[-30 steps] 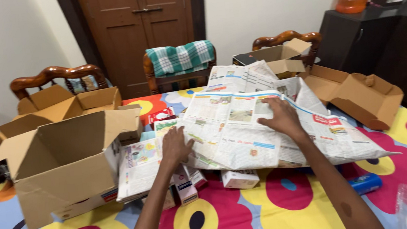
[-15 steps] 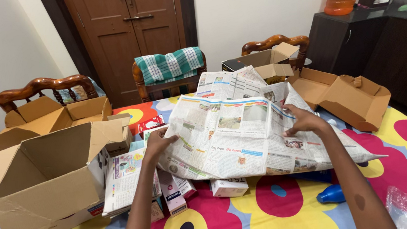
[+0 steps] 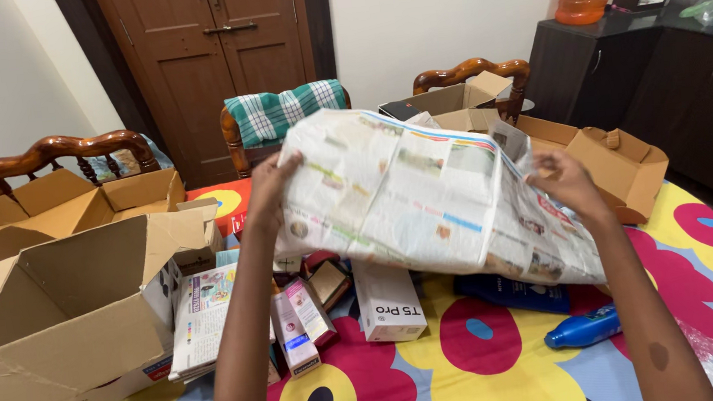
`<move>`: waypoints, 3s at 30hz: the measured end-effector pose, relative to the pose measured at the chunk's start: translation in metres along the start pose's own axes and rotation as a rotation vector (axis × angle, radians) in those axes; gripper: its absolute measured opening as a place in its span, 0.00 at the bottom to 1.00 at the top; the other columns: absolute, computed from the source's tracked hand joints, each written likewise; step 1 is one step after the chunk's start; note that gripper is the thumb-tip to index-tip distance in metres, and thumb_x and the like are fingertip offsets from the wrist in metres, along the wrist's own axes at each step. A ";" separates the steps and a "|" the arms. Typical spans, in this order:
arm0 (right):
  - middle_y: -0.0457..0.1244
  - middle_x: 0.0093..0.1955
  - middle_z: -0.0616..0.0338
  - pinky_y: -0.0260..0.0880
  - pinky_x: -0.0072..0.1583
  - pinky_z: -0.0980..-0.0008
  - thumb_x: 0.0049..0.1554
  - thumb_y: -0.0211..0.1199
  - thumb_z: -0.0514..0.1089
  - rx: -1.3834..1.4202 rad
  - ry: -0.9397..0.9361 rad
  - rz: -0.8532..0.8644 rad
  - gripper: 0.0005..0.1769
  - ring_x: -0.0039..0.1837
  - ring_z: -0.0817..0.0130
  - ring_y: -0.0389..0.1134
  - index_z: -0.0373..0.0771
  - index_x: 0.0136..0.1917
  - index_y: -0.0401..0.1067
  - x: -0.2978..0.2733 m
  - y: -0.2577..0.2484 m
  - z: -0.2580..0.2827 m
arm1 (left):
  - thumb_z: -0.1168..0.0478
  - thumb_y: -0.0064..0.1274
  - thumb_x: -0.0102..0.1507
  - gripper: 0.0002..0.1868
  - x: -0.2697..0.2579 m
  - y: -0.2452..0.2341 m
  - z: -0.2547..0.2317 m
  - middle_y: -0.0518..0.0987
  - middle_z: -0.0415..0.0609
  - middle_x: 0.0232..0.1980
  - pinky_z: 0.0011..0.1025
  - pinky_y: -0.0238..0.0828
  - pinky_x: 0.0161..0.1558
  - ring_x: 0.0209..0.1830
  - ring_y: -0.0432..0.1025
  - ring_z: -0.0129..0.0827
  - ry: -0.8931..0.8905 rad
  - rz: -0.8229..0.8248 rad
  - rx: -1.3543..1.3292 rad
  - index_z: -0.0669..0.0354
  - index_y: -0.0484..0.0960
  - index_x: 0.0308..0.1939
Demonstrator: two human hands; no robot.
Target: The person unfolds newspapers on a table, folds them into smaller rectangles, and places them into a cardboard box. The person repeats this process with multiple newspapers, handling them one at a time.
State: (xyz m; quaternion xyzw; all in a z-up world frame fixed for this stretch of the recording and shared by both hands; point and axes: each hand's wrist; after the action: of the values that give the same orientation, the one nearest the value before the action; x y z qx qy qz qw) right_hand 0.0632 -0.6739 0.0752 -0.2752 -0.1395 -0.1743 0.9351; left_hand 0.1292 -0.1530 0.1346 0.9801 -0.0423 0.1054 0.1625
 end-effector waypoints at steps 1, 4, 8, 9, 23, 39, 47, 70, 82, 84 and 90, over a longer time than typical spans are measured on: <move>0.65 0.67 0.47 0.69 0.67 0.54 0.51 0.71 0.45 0.103 -0.058 -0.090 0.31 0.66 0.56 0.68 0.39 0.66 0.69 -0.004 -0.003 0.010 | 0.63 0.55 0.66 0.16 0.002 0.005 -0.012 0.86 0.57 0.43 0.31 0.82 0.35 0.32 0.82 0.33 0.015 -0.010 -0.051 0.72 0.81 0.54; 0.67 0.61 0.54 0.64 0.69 0.57 0.56 0.70 0.39 0.059 -0.261 -0.251 0.20 0.66 0.64 0.67 0.37 0.61 0.72 -0.017 -0.016 0.039 | 0.64 0.54 0.65 0.16 0.010 0.009 -0.038 0.86 0.61 0.45 0.33 0.83 0.36 0.34 0.83 0.36 -0.006 -0.148 -0.138 0.69 0.79 0.55; 0.69 0.59 0.59 0.64 0.71 0.57 0.58 0.67 0.37 0.014 -0.376 -0.436 0.15 0.66 0.66 0.69 0.38 0.59 0.73 -0.028 -0.024 0.069 | 0.66 0.52 0.66 0.15 0.028 -0.005 -0.055 0.85 0.62 0.47 0.33 0.84 0.40 0.40 0.84 0.39 0.070 -0.255 -0.305 0.71 0.80 0.54; 0.69 0.60 0.59 0.65 0.72 0.58 0.58 0.67 0.37 0.039 -0.389 -0.461 0.15 0.66 0.66 0.69 0.39 0.59 0.73 -0.029 -0.024 0.073 | 0.66 0.52 0.66 0.14 0.030 -0.010 -0.057 0.85 0.63 0.47 0.33 0.83 0.41 0.40 0.84 0.39 0.074 -0.307 -0.318 0.71 0.80 0.54; 0.66 0.46 0.42 0.68 0.52 0.49 0.56 0.67 0.68 -0.440 0.272 -0.139 0.36 0.47 0.55 0.67 0.28 0.49 0.73 0.012 -0.011 -0.070 | 0.70 0.56 0.64 0.13 0.050 -0.140 -0.024 0.83 0.62 0.47 0.41 0.86 0.45 0.42 0.82 0.44 0.214 -0.543 -0.467 0.76 0.78 0.51; 0.73 0.46 0.49 0.73 0.50 0.63 0.43 0.76 0.36 -0.070 0.479 0.289 0.17 0.44 0.65 0.71 0.34 0.47 0.78 -0.008 -0.030 -0.113 | 0.68 0.54 0.65 0.10 0.029 -0.144 -0.030 0.84 0.59 0.44 0.38 0.86 0.43 0.40 0.83 0.41 0.240 -0.559 -0.400 0.72 0.80 0.47; 0.70 0.50 0.63 0.75 0.60 0.70 0.61 0.62 0.39 0.633 0.112 -0.172 0.04 0.53 0.75 0.73 0.45 0.50 0.73 -0.029 -0.039 -0.012 | 0.67 0.50 0.64 0.10 0.003 -0.140 -0.072 0.81 0.57 0.46 0.36 0.83 0.45 0.43 0.83 0.42 0.134 -0.641 -0.322 0.69 0.77 0.47; 0.69 0.53 0.56 0.79 0.53 0.74 0.69 0.59 0.41 0.520 -0.052 -0.263 0.13 0.53 0.74 0.73 0.43 0.65 0.63 0.013 -0.049 0.025 | 0.68 0.51 0.70 0.22 -0.051 -0.153 -0.158 0.85 0.52 0.58 0.22 0.84 0.45 0.43 0.81 0.26 0.239 -0.165 0.549 0.65 0.81 0.68; 0.68 0.57 0.48 0.76 0.56 0.73 0.59 0.60 0.34 0.489 0.292 -0.003 0.29 0.54 0.68 0.73 0.30 0.72 0.59 0.031 -0.003 -0.084 | 0.60 0.63 0.62 0.37 -0.055 -0.199 -0.062 0.76 0.55 0.65 0.16 0.76 0.47 0.50 0.79 0.27 -0.177 -0.102 0.678 0.59 0.68 0.74; 0.68 0.56 0.46 0.76 0.56 0.71 0.59 0.61 0.34 0.432 0.353 0.003 0.27 0.53 0.67 0.72 0.29 0.70 0.64 0.031 0.002 -0.100 | 0.65 0.65 0.59 0.38 -0.050 -0.207 -0.049 0.77 0.53 0.64 0.17 0.78 0.48 0.51 0.79 0.25 -0.115 -0.085 0.584 0.63 0.67 0.71; 0.67 0.55 0.40 0.77 0.52 0.66 0.61 0.60 0.35 0.455 0.394 -0.016 0.21 0.50 0.63 0.72 0.24 0.67 0.67 0.039 -0.007 -0.106 | 0.68 0.62 0.59 0.29 -0.031 -0.199 -0.045 0.85 0.60 0.50 0.25 0.82 0.42 0.40 0.81 0.32 -0.045 -0.161 0.252 0.73 0.78 0.65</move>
State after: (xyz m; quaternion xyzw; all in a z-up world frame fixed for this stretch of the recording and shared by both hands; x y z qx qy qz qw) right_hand 0.1135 -0.7486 0.0067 -0.0186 0.0070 -0.1959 0.9804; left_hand 0.1140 0.0511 0.1083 0.9951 0.0465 0.0746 0.0453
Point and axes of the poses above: each hand's wrist, its own x-axis towards the middle knuckle, its own y-axis out of the palm, z = x × y
